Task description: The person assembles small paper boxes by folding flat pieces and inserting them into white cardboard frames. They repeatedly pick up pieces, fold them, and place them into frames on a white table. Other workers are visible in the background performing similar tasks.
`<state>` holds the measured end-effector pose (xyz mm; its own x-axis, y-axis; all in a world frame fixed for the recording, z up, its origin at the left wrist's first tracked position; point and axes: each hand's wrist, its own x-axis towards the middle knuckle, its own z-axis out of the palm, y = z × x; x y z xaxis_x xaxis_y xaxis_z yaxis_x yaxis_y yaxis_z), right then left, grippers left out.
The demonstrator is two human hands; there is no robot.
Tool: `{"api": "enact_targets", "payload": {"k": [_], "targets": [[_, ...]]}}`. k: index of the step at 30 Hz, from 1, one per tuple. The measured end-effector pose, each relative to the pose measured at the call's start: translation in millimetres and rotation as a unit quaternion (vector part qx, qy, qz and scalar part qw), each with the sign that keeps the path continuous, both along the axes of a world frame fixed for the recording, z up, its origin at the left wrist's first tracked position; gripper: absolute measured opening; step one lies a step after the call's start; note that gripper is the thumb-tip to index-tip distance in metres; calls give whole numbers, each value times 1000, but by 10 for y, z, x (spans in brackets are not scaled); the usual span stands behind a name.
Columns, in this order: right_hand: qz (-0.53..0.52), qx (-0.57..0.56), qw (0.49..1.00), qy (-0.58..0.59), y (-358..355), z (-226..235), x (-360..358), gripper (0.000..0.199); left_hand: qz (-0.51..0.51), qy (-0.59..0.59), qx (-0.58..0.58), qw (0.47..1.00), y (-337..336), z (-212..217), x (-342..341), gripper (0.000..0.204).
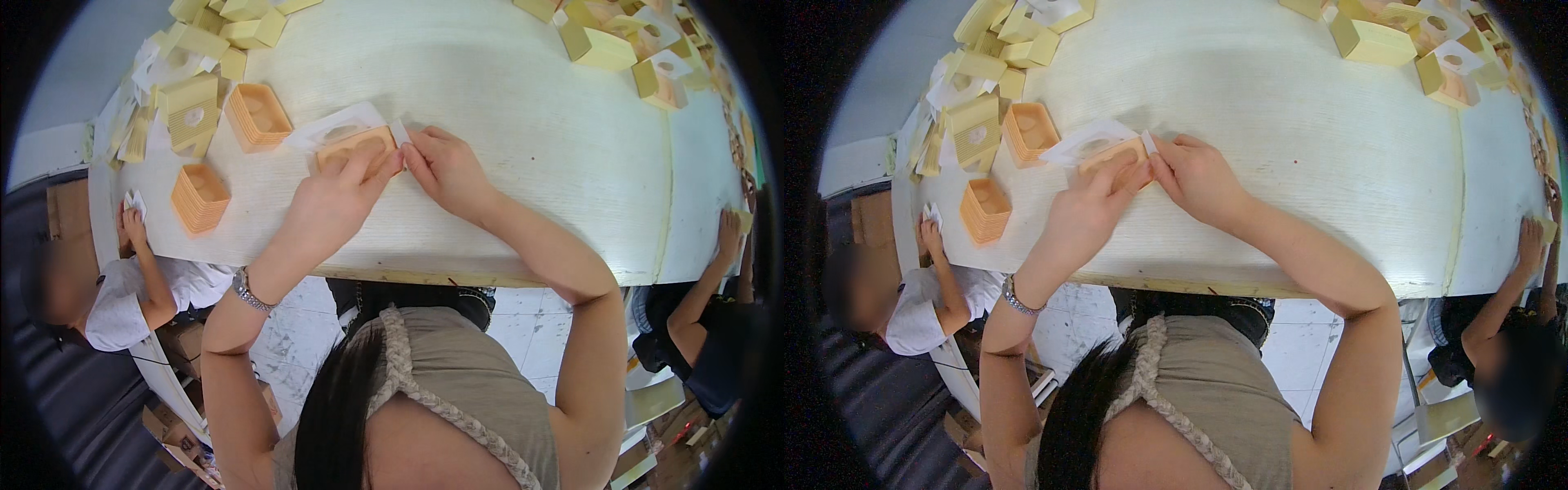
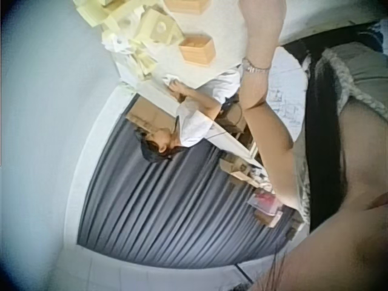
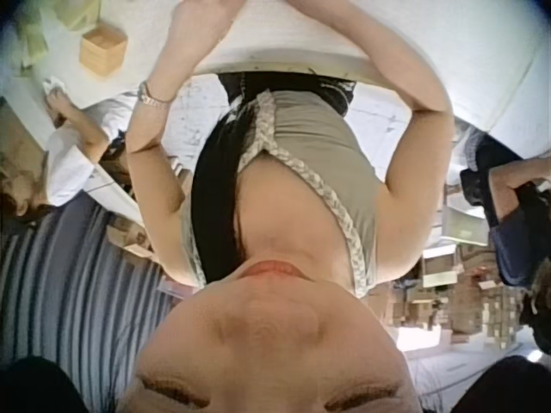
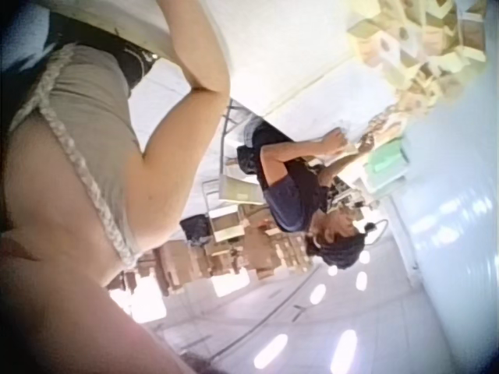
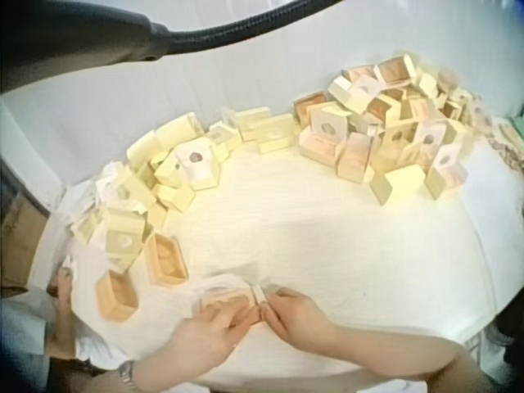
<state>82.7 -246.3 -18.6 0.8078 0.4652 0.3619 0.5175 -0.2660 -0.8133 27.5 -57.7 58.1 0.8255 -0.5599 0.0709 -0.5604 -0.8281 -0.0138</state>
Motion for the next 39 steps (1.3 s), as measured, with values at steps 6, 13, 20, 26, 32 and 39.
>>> {"api": "enact_targets", "payload": {"k": [6,13,20,26,32,39], "targets": [[-1,2,1000,8,20,20,4,24,1,-16,25,1000,-109,-129,-86,54],[24,-20,999,20,-14,36,-30,19,49,-151,-13,987,28,-263,-312,42],[6,-24,999,27,37,65,-48,25,31,-155,-51,986,116,-376,-315,36],[-46,-38,976,-209,74,195,-34,35,85,-159,-151,972,114,-263,-338,41],[56,-205,913,-348,63,371,-97,23,185,-67,-342,919,383,-447,-428,78],[151,-374,868,-291,355,763,-74,16,219,101,-362,901,410,-552,-160,112]]}}
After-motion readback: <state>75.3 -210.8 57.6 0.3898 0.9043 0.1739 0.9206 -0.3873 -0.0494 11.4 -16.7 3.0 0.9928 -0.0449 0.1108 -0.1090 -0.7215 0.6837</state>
